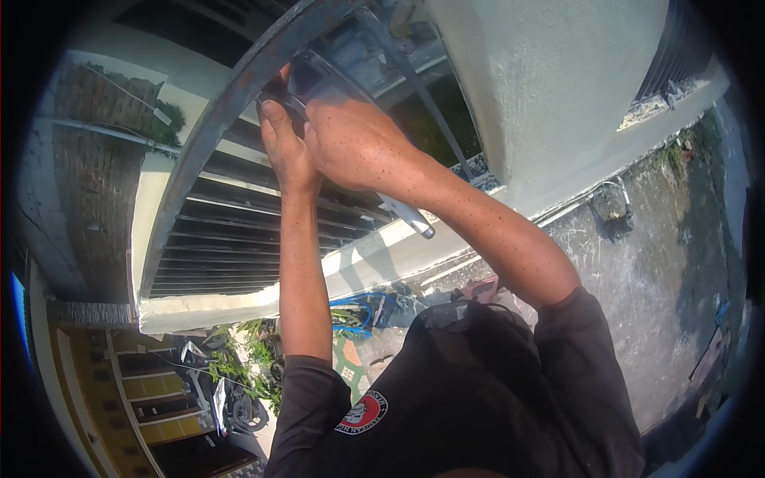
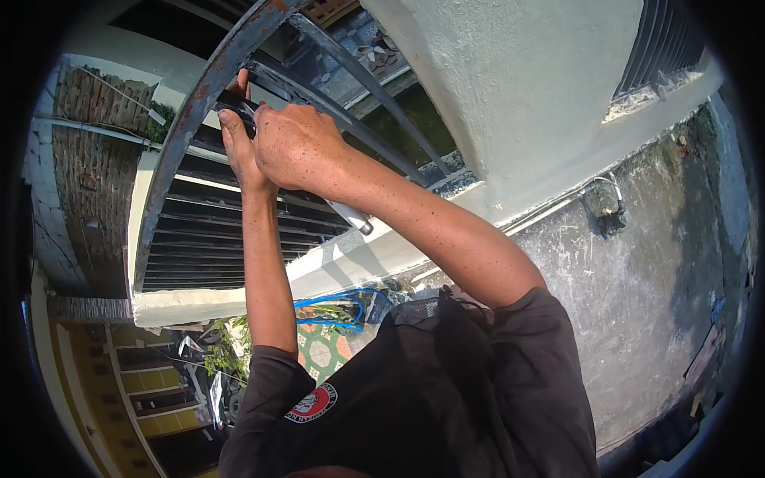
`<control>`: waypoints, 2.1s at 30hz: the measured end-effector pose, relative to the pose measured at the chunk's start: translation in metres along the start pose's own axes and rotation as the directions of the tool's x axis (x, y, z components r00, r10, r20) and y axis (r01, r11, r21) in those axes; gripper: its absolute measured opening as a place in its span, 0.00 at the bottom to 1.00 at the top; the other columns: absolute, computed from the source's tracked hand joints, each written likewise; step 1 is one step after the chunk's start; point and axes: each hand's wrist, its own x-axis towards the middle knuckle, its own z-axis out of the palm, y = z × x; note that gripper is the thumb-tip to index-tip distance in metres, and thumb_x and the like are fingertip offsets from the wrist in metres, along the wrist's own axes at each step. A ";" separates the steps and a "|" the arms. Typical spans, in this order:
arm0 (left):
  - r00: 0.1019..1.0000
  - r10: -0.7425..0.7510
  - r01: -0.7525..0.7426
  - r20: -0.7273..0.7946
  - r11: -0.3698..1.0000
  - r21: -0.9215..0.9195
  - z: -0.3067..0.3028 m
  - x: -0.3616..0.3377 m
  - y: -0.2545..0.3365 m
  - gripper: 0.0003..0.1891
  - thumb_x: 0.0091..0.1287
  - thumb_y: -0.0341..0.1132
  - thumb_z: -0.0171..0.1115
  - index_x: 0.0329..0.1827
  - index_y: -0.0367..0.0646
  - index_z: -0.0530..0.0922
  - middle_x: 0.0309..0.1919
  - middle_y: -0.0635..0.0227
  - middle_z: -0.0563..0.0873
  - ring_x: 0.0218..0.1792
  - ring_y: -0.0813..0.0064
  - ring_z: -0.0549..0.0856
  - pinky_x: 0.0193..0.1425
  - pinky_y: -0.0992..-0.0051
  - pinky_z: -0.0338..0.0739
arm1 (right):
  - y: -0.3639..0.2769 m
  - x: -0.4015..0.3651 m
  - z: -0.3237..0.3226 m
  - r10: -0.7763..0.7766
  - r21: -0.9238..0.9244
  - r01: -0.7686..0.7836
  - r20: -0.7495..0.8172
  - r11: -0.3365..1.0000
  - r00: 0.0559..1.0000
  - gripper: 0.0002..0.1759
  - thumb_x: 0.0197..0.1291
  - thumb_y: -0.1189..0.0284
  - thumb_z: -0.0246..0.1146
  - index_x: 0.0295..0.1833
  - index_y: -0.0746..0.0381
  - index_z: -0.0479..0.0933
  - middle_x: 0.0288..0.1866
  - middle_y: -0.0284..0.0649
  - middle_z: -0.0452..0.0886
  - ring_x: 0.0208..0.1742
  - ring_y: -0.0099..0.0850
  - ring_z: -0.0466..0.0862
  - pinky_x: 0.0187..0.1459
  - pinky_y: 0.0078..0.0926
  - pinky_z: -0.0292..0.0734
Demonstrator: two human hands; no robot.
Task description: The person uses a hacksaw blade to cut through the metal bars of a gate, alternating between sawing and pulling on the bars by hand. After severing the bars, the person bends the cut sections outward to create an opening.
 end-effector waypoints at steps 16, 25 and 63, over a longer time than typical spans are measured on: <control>0.993 -0.029 0.014 -0.110 0.991 -0.135 0.003 0.001 -0.007 0.36 0.79 0.64 0.43 0.72 0.38 0.65 0.62 0.64 0.75 0.64 0.70 0.74 0.71 0.66 0.67 | 0.047 -0.009 0.024 0.159 -0.134 -0.148 0.069 0.980 0.985 0.20 0.69 0.69 0.50 0.52 0.75 0.79 0.41 0.63 0.85 0.48 0.61 0.86 0.54 0.53 0.79; 0.997 -0.036 0.029 -0.074 0.995 -0.091 -0.002 -0.002 -0.004 0.37 0.79 0.62 0.45 0.76 0.38 0.64 0.71 0.60 0.72 0.73 0.66 0.70 0.78 0.64 0.60 | 0.046 0.008 0.028 0.104 -0.144 -0.085 0.131 0.986 0.986 0.19 0.68 0.70 0.51 0.51 0.74 0.80 0.45 0.65 0.85 0.51 0.59 0.85 0.56 0.52 0.78; 0.988 -0.053 0.051 -0.144 0.999 -0.019 0.004 -0.001 -0.004 0.38 0.77 0.66 0.44 0.76 0.43 0.65 0.74 0.65 0.71 0.75 0.66 0.68 0.78 0.62 0.64 | 0.021 0.012 0.012 0.071 0.039 -0.074 0.076 0.996 0.995 0.20 0.67 0.69 0.51 0.50 0.75 0.81 0.41 0.64 0.86 0.46 0.57 0.87 0.53 0.49 0.79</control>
